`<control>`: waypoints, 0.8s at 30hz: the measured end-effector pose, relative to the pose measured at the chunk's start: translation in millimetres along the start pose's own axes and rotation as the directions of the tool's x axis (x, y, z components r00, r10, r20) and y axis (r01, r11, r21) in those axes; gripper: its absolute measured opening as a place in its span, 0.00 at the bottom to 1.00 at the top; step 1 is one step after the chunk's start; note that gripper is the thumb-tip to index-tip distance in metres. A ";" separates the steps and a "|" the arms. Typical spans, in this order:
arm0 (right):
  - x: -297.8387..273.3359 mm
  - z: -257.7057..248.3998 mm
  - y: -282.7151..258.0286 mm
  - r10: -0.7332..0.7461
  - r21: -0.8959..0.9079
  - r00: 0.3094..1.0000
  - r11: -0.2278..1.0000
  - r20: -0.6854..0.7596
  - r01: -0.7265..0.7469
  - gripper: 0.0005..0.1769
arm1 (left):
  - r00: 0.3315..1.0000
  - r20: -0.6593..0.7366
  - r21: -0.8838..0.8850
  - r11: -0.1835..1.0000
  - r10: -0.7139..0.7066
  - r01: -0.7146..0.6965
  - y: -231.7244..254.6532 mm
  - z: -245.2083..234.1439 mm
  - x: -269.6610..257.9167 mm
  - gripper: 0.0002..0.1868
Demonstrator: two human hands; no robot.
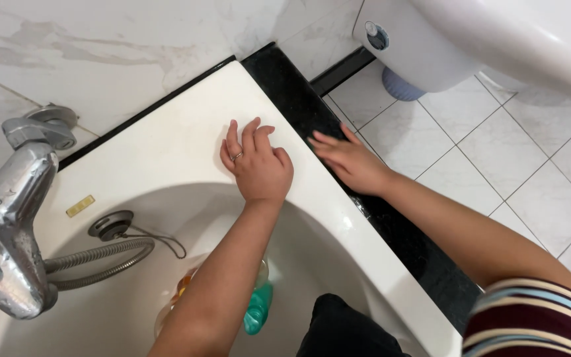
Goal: Cleaning shampoo and soap bottles and the bathtub rim with a sponge and water.
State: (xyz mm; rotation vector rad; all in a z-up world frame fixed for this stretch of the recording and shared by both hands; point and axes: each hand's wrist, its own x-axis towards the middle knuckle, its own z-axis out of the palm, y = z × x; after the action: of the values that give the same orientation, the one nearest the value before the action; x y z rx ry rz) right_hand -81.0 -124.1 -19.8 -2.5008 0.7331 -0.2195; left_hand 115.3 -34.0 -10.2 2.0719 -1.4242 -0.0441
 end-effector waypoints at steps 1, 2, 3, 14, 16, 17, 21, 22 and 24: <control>-16.2 2.3 -2.9 0.011 0.005 1.000 1.000 0.023 -0.011 0.22 | 1.000 -0.017 0.001 1.000 -0.006 0.006 -0.2 -0.4 -1.4 0.18; -32.7 4.4 -6.1 0.021 0.010 0.999 1.000 0.047 -0.022 0.22 | 0.999 -0.034 0.001 1.000 -0.012 0.012 -0.3 -0.9 -3.2 0.19; -36.6 7.0 -11.1 0.019 0.012 0.998 1.000 0.054 -0.019 0.22 | 0.999 -0.032 0.002 1.000 -0.020 0.020 -2.4 1.7 -6.8 0.19; 104.5 15.8 -62.3 -0.093 -0.201 0.994 0.976 -0.055 0.080 0.31 | 0.930 -0.367 -0.123 0.992 -0.017 -0.030 -8.7 10.9 -15.0 0.15; 120.5 25.3 -67.8 -0.076 -0.221 0.993 0.974 -0.092 0.054 0.31 | 0.937 -0.348 -0.169 0.985 -0.032 -0.030 -13.1 10.6 -16.5 0.16; 132.6 26.4 -71.5 -0.052 -0.233 0.988 0.972 -0.143 0.018 0.31 | 0.946 -0.322 -0.210 0.977 -0.029 -0.042 -15.5 8.6 -12.0 0.16; 59.6 24.7 -94.6 -0.006 -0.152 1.000 0.988 0.001 0.006 0.29 | 0.932 -0.340 -0.239 0.970 -0.123 0.041 -64.0 -14.3 2.0 0.15; 29.1 25.2 -100.8 -0.017 -0.164 0.999 0.986 0.045 0.024 0.29 | 0.952 -0.290 -0.090 0.993 -0.095 0.071 -87.3 -30.8 3.8 0.17; 12.0 15.9 -95.5 -0.049 -0.203 0.996 0.977 0.078 0.063 0.30 | 0.960 -0.271 0.052 0.995 -0.072 0.089 -128.1 -55.0 26.2 0.18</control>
State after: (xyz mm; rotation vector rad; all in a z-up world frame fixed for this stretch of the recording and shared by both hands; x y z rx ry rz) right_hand -22.6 -55.1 16.9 -2.7122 0.6870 -0.0751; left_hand 252.9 -1.4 -21.9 2.0946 -1.1898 0.2446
